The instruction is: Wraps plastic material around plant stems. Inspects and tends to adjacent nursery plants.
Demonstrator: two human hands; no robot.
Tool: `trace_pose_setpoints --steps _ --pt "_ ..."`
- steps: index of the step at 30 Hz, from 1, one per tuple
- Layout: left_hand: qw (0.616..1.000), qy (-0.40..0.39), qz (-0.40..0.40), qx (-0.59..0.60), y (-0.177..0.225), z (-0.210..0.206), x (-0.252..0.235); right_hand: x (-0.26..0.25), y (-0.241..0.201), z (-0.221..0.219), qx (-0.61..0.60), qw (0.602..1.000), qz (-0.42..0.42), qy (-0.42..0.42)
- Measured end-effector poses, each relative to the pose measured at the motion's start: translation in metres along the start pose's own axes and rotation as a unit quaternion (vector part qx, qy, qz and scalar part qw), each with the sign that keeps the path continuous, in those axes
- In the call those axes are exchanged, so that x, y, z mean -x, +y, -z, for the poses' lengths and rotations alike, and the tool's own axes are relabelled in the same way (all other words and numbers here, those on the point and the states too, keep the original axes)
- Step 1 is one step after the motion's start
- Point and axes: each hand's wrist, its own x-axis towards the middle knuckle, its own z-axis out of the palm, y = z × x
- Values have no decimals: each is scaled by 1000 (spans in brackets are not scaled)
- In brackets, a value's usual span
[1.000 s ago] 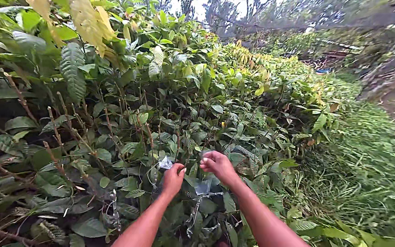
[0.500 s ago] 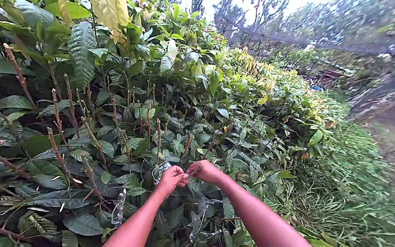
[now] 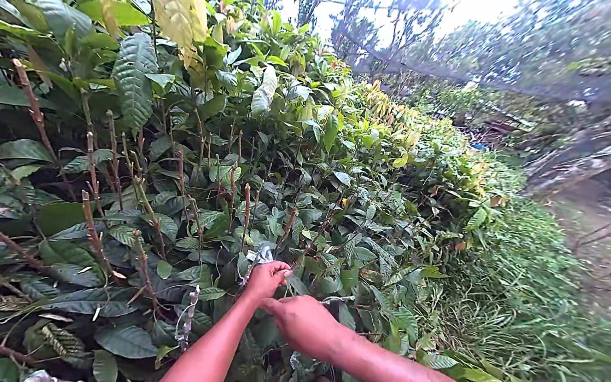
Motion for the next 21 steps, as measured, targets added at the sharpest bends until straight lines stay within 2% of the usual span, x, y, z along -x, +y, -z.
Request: trace_pose_setpoints --steps 3,5,8,11,14,15,17,19,20,21 --pt "995 -6 -90 -32 -11 -20 12 -18 20 39 -133 991 -25 -14" --pt "992 -50 -80 -80 -10 -20 17 -28 61 69 -168 984 -62 9" --pt "998 -33 -51 -29 -11 0 22 -28 103 68 53 985 -167 -6" --pt "997 16 11 74 -10 21 22 -20 98 42 125 974 -184 -44" --pt "990 62 67 104 1 21 16 -5 48 23 95 983 -151 -38" --pt "991 71 74 88 5 18 14 2 21 19 76 989 -116 -41" --pt "998 42 47 -24 14 9 16 6 -10 17 -5 999 -30 -16" --pt "991 0 -43 -130 16 -3 26 3 5 45 -162 986 3 44" --pt "981 -39 -57 -179 16 -5 28 2 28 66 -193 980 -16 50" --pt "977 -57 -66 -194 14 -4 28 3 53 80 -152 985 -57 52"
